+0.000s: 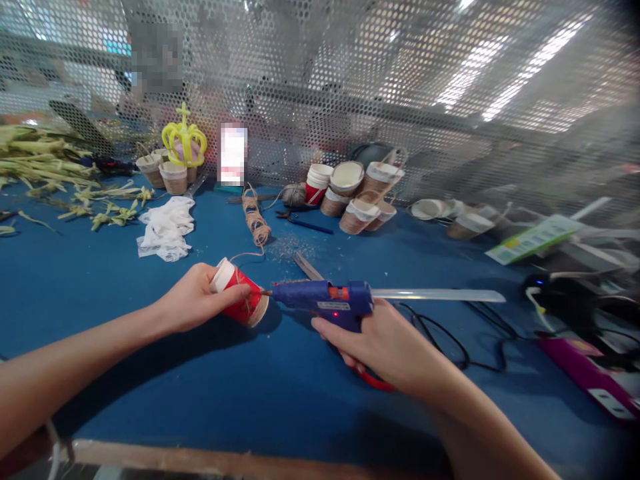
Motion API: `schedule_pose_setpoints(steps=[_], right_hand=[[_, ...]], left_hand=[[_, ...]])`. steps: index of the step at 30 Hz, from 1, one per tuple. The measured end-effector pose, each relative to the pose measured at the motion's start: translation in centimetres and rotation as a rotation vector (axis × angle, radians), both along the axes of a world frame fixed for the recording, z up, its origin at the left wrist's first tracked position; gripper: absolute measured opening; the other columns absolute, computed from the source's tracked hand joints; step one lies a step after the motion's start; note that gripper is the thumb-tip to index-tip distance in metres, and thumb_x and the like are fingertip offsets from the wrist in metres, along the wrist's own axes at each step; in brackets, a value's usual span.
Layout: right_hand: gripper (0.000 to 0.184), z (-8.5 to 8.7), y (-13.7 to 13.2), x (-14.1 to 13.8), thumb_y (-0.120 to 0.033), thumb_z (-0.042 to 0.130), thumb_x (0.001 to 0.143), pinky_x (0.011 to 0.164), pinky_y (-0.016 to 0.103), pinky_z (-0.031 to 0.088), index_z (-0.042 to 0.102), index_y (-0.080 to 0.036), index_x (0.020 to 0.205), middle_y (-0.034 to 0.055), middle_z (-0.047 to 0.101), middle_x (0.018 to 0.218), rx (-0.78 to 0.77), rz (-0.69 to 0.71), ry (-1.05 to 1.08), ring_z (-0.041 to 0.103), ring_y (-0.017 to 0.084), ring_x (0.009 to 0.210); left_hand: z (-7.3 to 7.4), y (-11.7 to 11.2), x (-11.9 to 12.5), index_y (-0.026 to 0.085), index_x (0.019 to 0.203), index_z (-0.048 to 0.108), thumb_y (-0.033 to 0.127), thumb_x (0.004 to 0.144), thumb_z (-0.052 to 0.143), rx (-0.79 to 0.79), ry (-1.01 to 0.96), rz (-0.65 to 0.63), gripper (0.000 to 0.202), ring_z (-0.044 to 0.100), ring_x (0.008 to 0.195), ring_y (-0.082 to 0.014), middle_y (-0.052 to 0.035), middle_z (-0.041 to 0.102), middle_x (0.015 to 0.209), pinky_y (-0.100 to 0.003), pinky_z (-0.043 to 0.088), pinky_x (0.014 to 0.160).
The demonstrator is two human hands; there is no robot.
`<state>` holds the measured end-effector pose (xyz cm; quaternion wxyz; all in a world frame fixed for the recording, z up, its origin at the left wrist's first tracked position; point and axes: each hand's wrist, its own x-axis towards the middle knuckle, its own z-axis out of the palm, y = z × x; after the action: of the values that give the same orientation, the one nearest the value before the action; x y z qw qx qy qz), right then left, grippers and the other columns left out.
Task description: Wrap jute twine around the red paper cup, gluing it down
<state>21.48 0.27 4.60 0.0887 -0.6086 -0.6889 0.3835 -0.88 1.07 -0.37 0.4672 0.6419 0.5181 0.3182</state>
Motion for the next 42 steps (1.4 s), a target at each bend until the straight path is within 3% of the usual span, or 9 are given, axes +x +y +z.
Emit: schedule_pose_setpoints(steps=[5, 15, 33, 38, 42], right_hand=[[0.033, -0.4, 0.2, 0.1, -0.035, 0.053, 0.073, 0.034, 0.016, 0.037, 0.043, -0.019, 0.046, -0.0039, 0.048, 0.035, 0.079, 0.014, 0.008, 0.044, 0.006, 0.031], [0.03, 0.1, -0.2, 0.0, -0.032, 0.051, 0.073, 0.027, 0.018, 0.032, 0.041, -0.021, 0.046, -0.0066, 0.041, 0.028, 0.029, 0.011, -0.033, 0.039, 0.007, 0.023], [0.027, -0.2, -0.4, -0.1, -0.033, 0.052, 0.071, 0.035, 0.018, 0.035, 0.043, -0.02, 0.048, -0.0045, 0.047, 0.032, 0.115, -0.019, -0.079, 0.043, 0.008, 0.03], [0.023, -0.3, -0.6, 0.1, -0.031, 0.051, 0.071, 0.033, 0.019, 0.035, 0.047, -0.021, 0.052, -0.0051, 0.045, 0.032, 0.098, 0.025, -0.07, 0.043, 0.009, 0.029], [0.02, -0.6, -1.0, 0.3, -0.029, 0.049, 0.072, 0.035, 0.021, 0.035, 0.05, -0.021, 0.053, -0.0046, 0.045, 0.034, 0.225, 0.123, -0.09, 0.044, 0.01, 0.034]], left_hand=[[-0.2, 0.0, -0.1, 0.012, 0.073, 0.069, 0.037, 0.073, 0.055, -0.016, -0.017, 0.0, 0.029, 0.055, 0.054, -0.0146, -0.0027, 0.067, 0.062, -0.022, 0.044, 0.05], [0.2, 0.0, 0.1, 0.012, 0.073, 0.07, 0.036, 0.072, 0.055, -0.038, -0.054, -0.01, 0.028, 0.06, 0.064, -0.0184, -0.0052, 0.07, 0.069, -0.024, 0.047, 0.056], [0.3, 0.0, 0.1, 0.01, 0.075, 0.07, 0.036, 0.073, 0.054, -0.016, -0.03, -0.007, 0.03, 0.058, 0.058, -0.0153, -0.0047, 0.069, 0.067, -0.021, 0.045, 0.051], [0.1, 0.0, 0.0, 0.011, 0.076, 0.071, 0.035, 0.073, 0.054, -0.012, -0.045, -0.03, 0.029, 0.059, 0.062, -0.0159, -0.0048, 0.07, 0.07, -0.021, 0.045, 0.053], [0.1, 0.1, -0.1, 0.011, 0.082, 0.07, 0.035, 0.075, 0.053, -0.024, -0.038, -0.038, 0.031, 0.06, 0.062, -0.0154, -0.0053, 0.071, 0.073, -0.021, 0.045, 0.055]])
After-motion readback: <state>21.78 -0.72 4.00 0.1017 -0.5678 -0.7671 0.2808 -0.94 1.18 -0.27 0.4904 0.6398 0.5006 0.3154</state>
